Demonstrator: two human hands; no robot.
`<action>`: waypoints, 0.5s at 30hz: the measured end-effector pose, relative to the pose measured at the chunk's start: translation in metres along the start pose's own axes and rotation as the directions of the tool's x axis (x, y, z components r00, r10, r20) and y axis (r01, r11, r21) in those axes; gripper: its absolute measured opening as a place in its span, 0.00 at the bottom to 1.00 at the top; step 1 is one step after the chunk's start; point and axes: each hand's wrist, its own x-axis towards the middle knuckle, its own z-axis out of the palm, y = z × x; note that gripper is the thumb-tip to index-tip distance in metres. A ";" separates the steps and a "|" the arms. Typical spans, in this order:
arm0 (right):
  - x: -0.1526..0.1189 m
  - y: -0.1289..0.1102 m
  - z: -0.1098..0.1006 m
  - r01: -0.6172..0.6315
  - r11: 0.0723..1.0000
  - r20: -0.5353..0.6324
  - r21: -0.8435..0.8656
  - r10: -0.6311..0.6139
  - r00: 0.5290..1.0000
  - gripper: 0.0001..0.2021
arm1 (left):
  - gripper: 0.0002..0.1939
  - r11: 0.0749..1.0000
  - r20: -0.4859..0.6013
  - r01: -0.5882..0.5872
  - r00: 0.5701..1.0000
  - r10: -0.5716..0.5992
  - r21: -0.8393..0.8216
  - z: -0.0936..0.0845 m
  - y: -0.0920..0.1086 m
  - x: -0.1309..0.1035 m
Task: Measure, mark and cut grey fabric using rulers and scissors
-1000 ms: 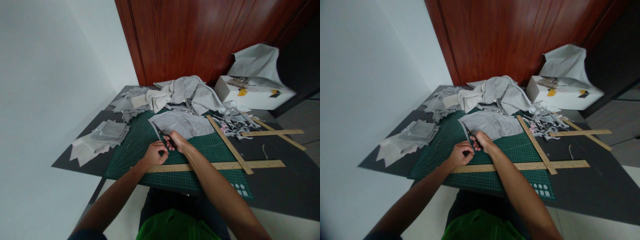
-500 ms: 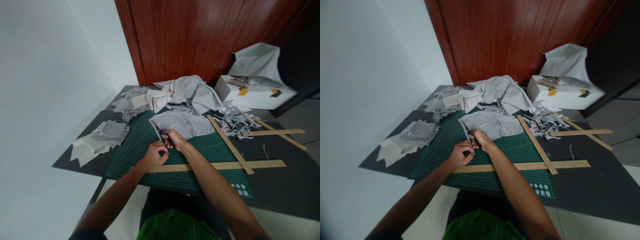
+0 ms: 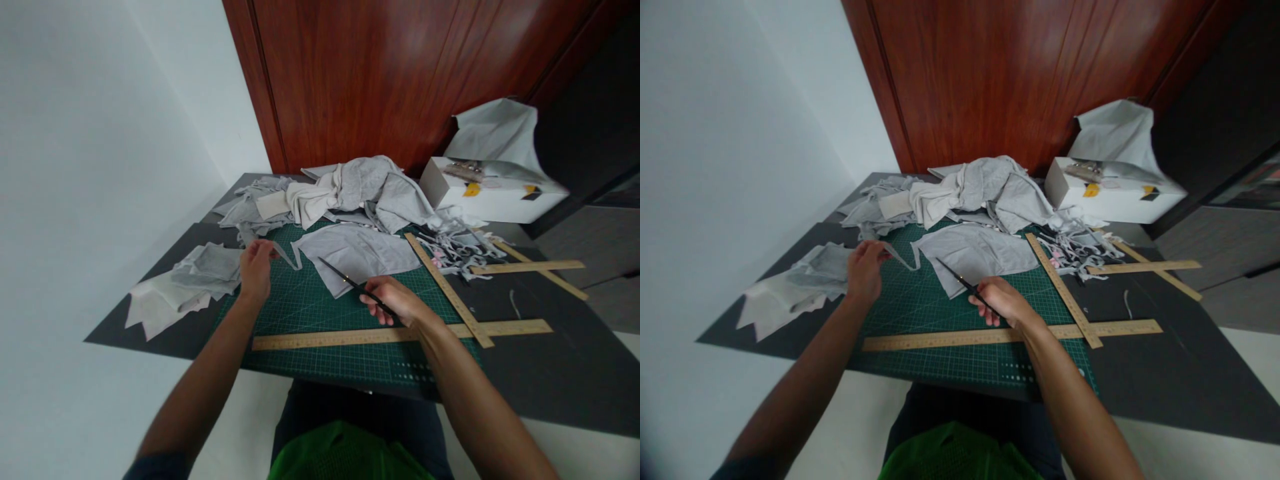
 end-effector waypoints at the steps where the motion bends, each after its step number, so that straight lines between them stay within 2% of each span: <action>1: -0.001 0.001 -0.003 0.030 1.000 -0.043 0.002 -0.030 0.999 0.07 | 0.07 1.000 -0.045 0.011 0.999 -0.013 -0.027 0.000 0.001 0.012; 4: 0.006 0.000 -0.007 0.113 0.987 -0.205 -0.111 -0.134 0.969 0.04 | 0.07 0.992 -0.170 0.078 0.981 -0.094 -0.096 0.001 0.001 0.041; 8: 0.031 -0.005 -0.002 0.151 0.923 -0.401 -0.353 -0.295 0.867 0.09 | 0.08 0.982 -0.255 0.154 0.950 -0.178 -0.111 0.007 -0.006 0.055; 10: 0.043 -0.005 0.001 0.148 0.893 -0.402 -0.424 -0.333 0.853 0.11 | 0.07 0.985 -0.260 0.163 0.950 -0.173 -0.060 0.010 -0.011 0.055; 13: 0.051 -0.001 0.004 0.129 0.838 -0.335 -0.531 -0.347 0.876 0.12 | 0.06 0.985 -0.180 0.155 0.974 -0.139 0.080 0.013 -0.018 0.054; 15: 0.049 0.001 0.003 0.107 0.786 -0.305 -0.609 -0.357 0.883 0.13 | 0.06 0.973 -0.148 0.105 0.986 -0.075 0.208 0.011 -0.023 0.055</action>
